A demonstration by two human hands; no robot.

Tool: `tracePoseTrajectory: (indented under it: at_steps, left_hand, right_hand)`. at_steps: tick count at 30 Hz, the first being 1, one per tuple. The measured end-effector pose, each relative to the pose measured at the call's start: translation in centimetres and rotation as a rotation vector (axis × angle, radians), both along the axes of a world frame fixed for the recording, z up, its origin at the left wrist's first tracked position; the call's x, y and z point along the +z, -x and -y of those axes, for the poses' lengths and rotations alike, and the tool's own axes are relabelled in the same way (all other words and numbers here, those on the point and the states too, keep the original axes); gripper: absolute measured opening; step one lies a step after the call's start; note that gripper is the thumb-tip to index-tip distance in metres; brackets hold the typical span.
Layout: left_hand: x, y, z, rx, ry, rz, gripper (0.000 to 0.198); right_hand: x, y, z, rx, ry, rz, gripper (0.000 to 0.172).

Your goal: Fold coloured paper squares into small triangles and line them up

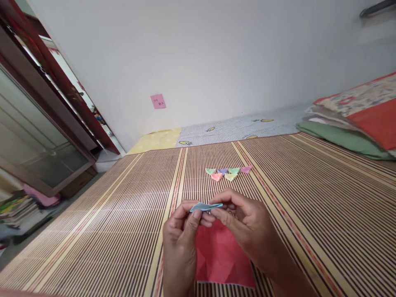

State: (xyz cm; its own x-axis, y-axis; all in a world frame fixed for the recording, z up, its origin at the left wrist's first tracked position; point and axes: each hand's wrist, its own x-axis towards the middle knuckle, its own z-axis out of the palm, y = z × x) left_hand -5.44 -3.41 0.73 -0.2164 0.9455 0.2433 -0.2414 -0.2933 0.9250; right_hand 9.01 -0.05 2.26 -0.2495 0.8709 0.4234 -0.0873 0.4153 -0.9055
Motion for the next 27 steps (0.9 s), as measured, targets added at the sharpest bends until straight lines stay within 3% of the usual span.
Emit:
tracePoseTrajectory:
  at_steps: [3, 6, 12, 19, 27]
  left_hand:
    - [0.4, 0.3, 0.3, 0.096, -0.083, -0.129, 0.015]
    - [0.7, 0.4, 0.7, 0.144, -0.133, -0.179, 0.011]
    - [1.0, 0.5, 1.0, 0.184, -0.185, -0.242, 0.011]
    - [0.7, 0.8, 0.9, 0.194, -0.14, -0.247, 0.018]
    - [0.3, 1.5, 0.6, 0.135, -0.163, -0.363, 0.025]
  right_hand:
    - [0.1, 0.1, 0.1, -0.077, -0.165, 0.02, 0.016]
    - [0.2, 0.1, 0.2, -0.123, -0.226, 0.028, 0.019]
    - [0.3, 0.0, 0.2, 0.006, -0.143, -0.025, 0.029]
    - [0.2, -0.1, -0.1, 0.023, -0.178, -0.041, 0.042]
    - [0.0, 0.1, -0.2, 0.041, -0.134, -0.047, 0.038]
